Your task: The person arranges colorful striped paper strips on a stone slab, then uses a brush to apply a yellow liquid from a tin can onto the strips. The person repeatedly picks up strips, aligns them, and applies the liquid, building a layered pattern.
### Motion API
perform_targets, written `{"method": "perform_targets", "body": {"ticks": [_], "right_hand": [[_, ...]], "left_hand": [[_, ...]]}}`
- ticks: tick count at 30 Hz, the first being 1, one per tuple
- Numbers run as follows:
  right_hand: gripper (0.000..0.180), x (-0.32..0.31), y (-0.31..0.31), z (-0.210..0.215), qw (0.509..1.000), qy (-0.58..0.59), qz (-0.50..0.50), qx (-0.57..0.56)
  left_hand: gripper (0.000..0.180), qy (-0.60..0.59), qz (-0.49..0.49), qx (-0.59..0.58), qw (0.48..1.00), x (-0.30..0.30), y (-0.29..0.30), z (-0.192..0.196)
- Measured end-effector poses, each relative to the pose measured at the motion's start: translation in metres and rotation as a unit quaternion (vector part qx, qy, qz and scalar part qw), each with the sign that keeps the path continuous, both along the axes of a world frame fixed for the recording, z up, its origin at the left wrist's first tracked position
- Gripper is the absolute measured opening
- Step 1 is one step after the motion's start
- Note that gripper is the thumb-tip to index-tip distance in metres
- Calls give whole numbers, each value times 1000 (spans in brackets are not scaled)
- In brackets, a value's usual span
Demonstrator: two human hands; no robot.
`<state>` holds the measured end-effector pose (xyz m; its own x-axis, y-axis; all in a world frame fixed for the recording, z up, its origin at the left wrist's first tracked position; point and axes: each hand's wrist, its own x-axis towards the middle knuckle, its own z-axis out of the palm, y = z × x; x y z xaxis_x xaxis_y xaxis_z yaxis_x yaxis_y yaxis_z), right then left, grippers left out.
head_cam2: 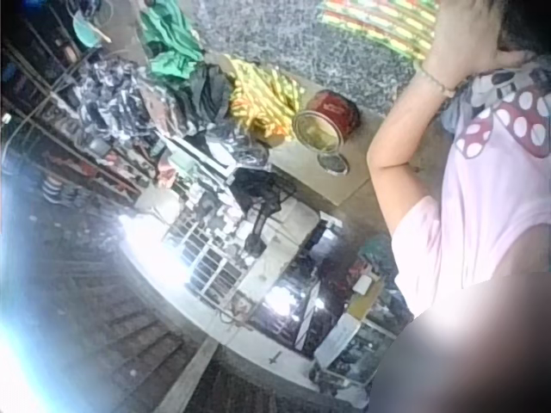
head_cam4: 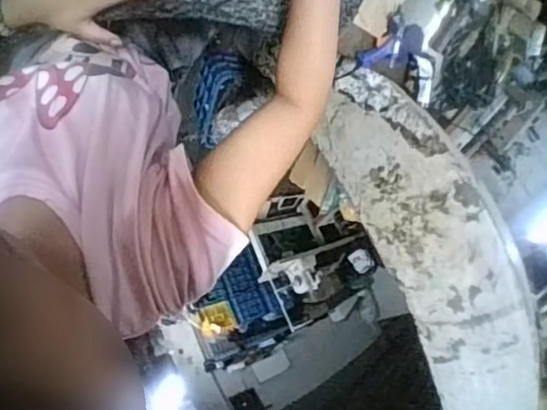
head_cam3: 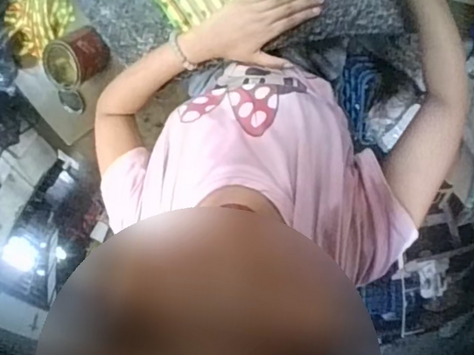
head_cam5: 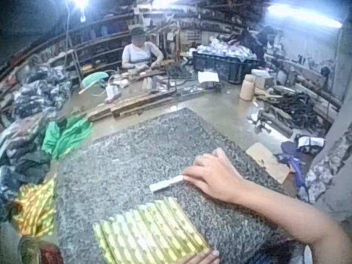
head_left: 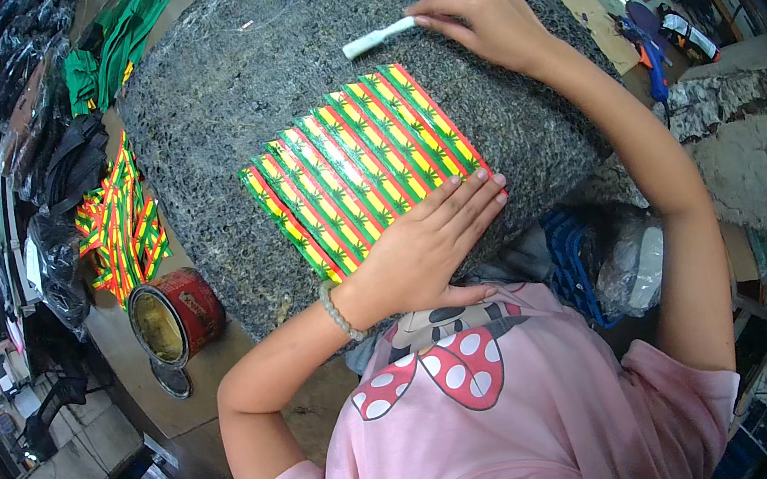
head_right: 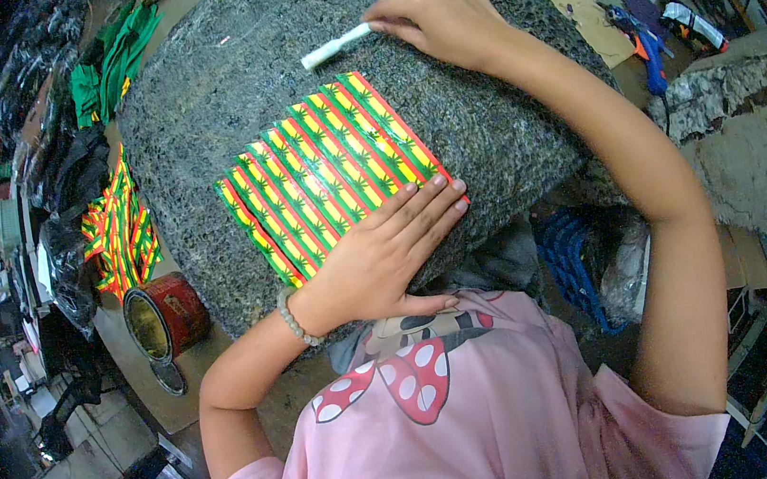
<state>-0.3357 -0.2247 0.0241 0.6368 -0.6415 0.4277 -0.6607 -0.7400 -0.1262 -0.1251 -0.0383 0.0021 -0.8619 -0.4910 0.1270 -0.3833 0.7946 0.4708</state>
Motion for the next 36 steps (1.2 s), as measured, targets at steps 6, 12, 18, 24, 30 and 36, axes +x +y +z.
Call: {"method": "perform_targets", "body": {"ticks": [6, 12, 18, 24, 30, 36], "right_hand": [[20, -37, 57, 30, 973, 27, 79, 216], [18, -3, 27, 1, 986, 39, -6, 160], [22, -4, 15, 7, 986, -11, -15, -163], [19, -61, 85, 24, 994, 79, 46, -60], [14, -45, 45, 8, 998, 57, 26, -3], [18, -8, -9, 1, 995, 27, -19, -90]], "left_hand": [[96, 18, 5, 9, 1000, 1, 0, -2], [95, 12, 10, 0, 1000, 0, 1, -2], [94, 18, 10, 1, 1000, 0, 1, -1], [95, 12, 5, 1, 1000, 1, 0, -4], [94, 9, 6, -5, 1000, 1, 1, -1], [93, 9, 6, -11, 1000, 0, 1, -1]]}}
